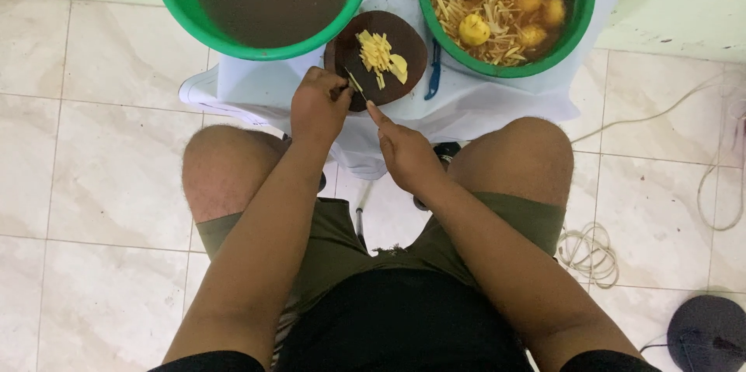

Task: A person sits on the floor and uses a knife to slice a peeled potato into thin matchstick strips over a bowl.

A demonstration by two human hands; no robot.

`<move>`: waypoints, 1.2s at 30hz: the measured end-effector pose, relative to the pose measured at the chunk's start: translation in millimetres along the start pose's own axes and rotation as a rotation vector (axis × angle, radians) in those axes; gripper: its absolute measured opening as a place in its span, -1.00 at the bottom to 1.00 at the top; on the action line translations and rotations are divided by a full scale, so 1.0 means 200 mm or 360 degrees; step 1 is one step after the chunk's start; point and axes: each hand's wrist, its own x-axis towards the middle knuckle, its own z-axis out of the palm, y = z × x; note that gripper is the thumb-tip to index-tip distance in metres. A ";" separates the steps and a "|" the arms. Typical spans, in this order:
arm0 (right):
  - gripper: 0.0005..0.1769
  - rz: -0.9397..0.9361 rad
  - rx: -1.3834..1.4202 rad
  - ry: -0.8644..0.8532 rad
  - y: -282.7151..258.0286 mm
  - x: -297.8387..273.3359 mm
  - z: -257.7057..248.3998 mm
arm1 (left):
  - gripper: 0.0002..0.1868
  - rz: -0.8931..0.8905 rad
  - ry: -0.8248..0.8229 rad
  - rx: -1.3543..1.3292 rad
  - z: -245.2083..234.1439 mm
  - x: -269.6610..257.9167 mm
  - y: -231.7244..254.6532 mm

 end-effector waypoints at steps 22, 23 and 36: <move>-0.43 0.0038 0.0109 0.0008 -0.03 0.02 0.00 | -0.87 -0.0014 0.0023 0.0268 0.06 0.00 -0.05; -0.43 0.0038 0.0107 0.0017 -0.02 0.02 -0.01 | -0.87 -0.0006 0.0022 0.0265 0.07 0.02 -0.03; -0.51 0.0123 -0.0723 0.0109 -0.03 0.02 -0.18 | -0.79 0.0861 0.0056 0.0597 0.01 0.00 0.14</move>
